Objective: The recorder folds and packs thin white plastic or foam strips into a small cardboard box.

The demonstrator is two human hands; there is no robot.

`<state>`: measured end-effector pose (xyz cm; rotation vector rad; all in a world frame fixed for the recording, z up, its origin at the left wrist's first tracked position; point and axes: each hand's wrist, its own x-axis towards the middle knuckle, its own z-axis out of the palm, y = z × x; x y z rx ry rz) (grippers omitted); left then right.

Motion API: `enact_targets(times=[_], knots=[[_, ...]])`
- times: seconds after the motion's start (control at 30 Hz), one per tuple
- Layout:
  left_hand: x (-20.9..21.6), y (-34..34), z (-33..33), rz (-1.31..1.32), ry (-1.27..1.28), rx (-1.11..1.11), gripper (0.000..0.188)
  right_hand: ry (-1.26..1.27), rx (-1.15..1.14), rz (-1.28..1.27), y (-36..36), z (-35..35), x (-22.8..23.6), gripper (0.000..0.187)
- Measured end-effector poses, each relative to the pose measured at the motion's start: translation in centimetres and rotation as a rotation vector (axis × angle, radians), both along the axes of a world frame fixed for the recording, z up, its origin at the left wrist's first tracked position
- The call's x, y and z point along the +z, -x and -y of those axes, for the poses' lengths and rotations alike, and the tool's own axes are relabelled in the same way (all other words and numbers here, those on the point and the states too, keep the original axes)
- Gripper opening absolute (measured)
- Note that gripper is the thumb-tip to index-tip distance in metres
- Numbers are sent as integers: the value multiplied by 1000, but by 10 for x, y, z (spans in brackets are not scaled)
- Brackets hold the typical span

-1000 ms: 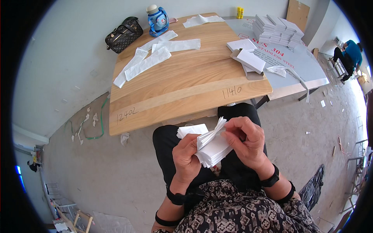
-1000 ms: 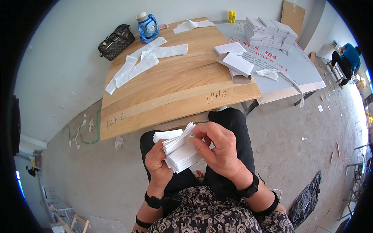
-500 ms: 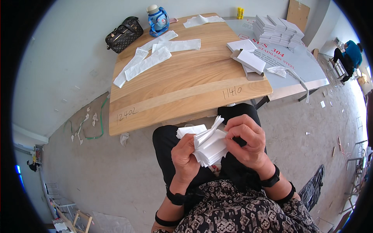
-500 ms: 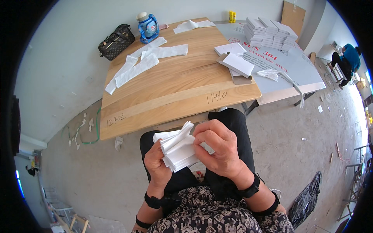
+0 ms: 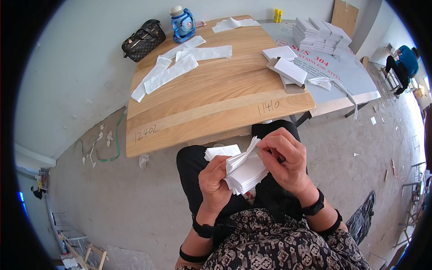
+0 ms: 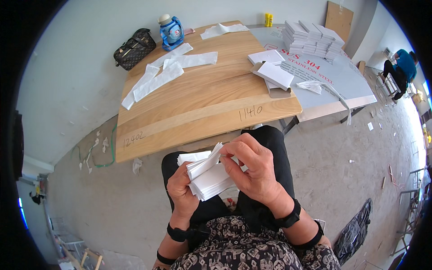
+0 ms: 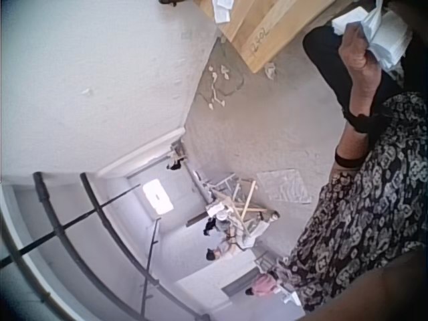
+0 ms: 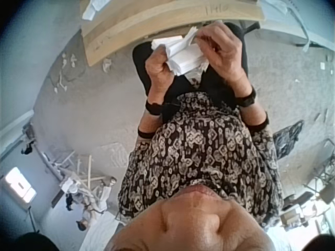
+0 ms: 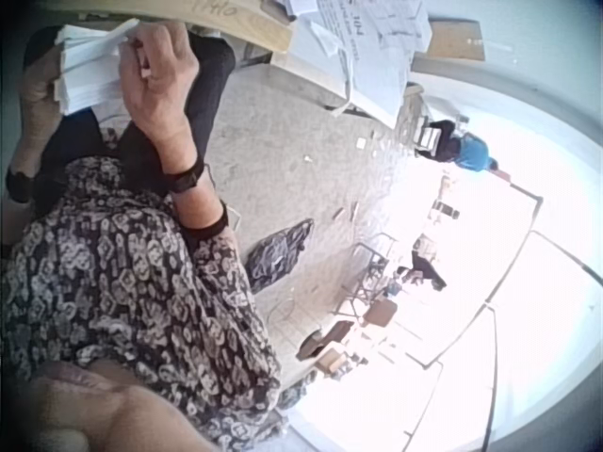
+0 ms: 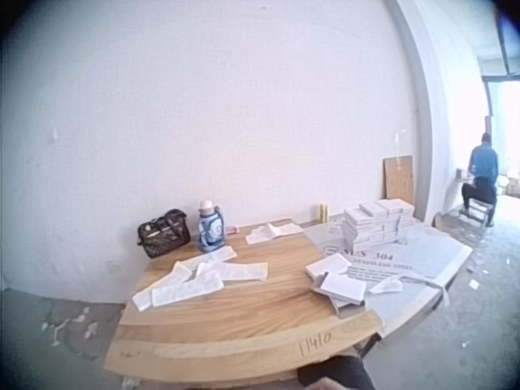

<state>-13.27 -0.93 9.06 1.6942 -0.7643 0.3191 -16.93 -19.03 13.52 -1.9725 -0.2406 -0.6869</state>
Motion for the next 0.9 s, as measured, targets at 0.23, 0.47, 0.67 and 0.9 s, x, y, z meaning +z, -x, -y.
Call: enact_targets(times=[0.23, 0.47, 0.67, 0.9], knots=[[-3, 2, -1, -88, 6, -17, 20, 15, -6, -27, -1, 0, -2, 19], [-2, 2, 0, -120, 13, -28, 21, 41, -1, 11, -4, 2, -3, 19], [-1, -1, 1, -58, 13, -22, 16, 62, 19, -5, -3, 2, -4, 18], [2, 0, 1, -36, 3, 48, 14, 77, 133, -34, 1, 4, -3, 18]])
